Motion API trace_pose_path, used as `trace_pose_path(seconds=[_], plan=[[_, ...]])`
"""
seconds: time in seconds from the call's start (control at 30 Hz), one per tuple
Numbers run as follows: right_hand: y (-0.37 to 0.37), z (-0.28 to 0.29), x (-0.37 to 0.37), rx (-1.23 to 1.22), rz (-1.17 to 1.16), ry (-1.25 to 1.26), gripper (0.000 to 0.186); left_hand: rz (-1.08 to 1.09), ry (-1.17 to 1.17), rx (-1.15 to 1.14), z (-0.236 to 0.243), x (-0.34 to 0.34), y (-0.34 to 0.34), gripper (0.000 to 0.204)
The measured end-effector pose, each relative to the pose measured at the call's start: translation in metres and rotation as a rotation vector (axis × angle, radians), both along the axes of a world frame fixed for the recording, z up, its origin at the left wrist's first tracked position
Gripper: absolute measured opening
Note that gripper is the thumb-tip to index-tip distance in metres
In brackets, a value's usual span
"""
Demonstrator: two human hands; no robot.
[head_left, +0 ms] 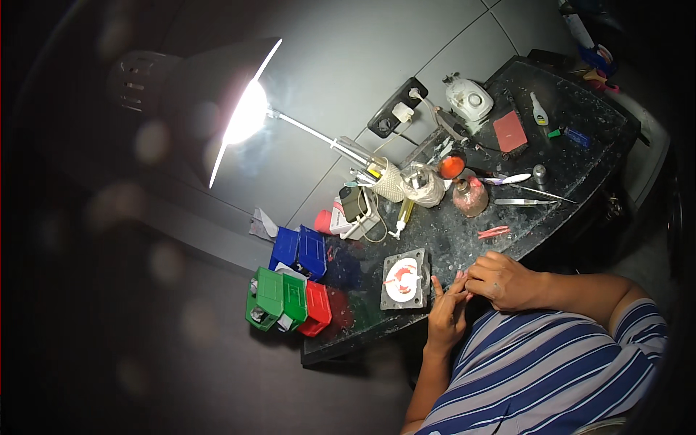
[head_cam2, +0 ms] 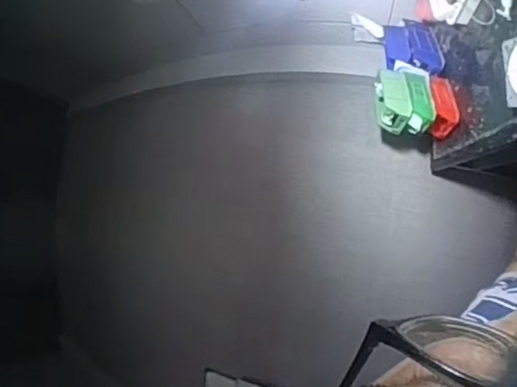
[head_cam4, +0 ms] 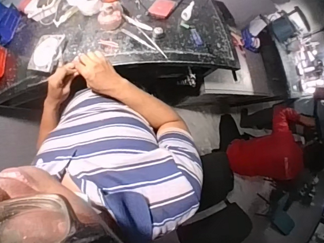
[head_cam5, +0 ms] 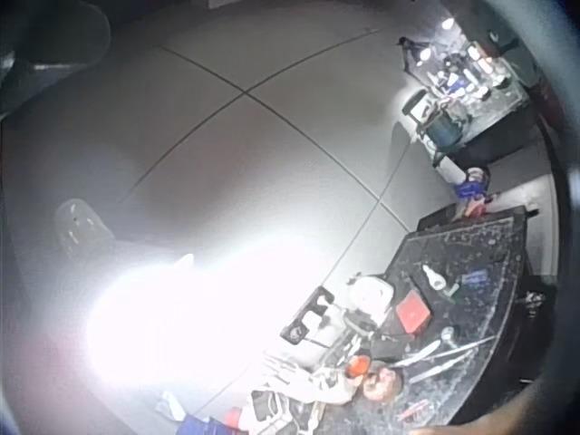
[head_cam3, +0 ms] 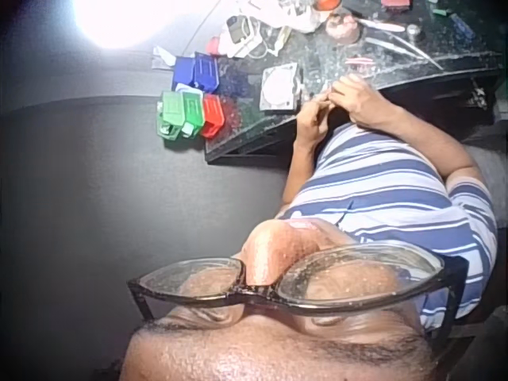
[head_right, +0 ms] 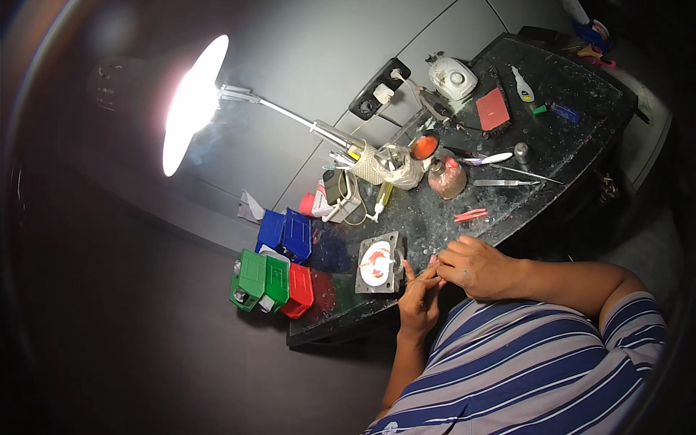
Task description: The person folds and cuts wax sheets into strips using hands and a metal tool. The person then presses and shapes the wax pieces onto a dental cast in a metal flask and adjusts an overhead lamp.
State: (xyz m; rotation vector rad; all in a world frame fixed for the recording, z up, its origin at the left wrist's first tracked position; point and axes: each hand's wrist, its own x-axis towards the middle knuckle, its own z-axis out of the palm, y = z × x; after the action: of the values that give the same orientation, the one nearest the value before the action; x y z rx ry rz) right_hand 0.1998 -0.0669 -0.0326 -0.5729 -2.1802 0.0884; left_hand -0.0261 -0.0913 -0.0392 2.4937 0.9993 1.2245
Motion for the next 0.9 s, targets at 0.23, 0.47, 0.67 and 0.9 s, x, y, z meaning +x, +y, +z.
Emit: trace_pose_path(seconds=[0.23, 0.47, 0.67, 0.9], plan=[[-0.001, 0.006, 0.000, -0.018, -0.007, -0.003, 0.017, -0.019, -0.002, -0.006, 0.000, 0.000, 0.001, 0.020], [-0.004, 0.005, -0.001, 0.000, -0.035, -0.031, 0.014, 0.015, 0.017, -0.006, 0.003, 0.005, -0.005, 0.019], [-0.001, 0.006, 0.003, -0.020, -0.042, 0.003, 0.012, 0.036, 0.011, 0.017, 0.002, 0.005, -0.005, 0.012], [0.004, 0.003, 0.001, -0.042, -0.073, -0.003, 0.013, 0.057, 0.030, 0.055, 0.007, 0.011, -0.002, 0.009]])
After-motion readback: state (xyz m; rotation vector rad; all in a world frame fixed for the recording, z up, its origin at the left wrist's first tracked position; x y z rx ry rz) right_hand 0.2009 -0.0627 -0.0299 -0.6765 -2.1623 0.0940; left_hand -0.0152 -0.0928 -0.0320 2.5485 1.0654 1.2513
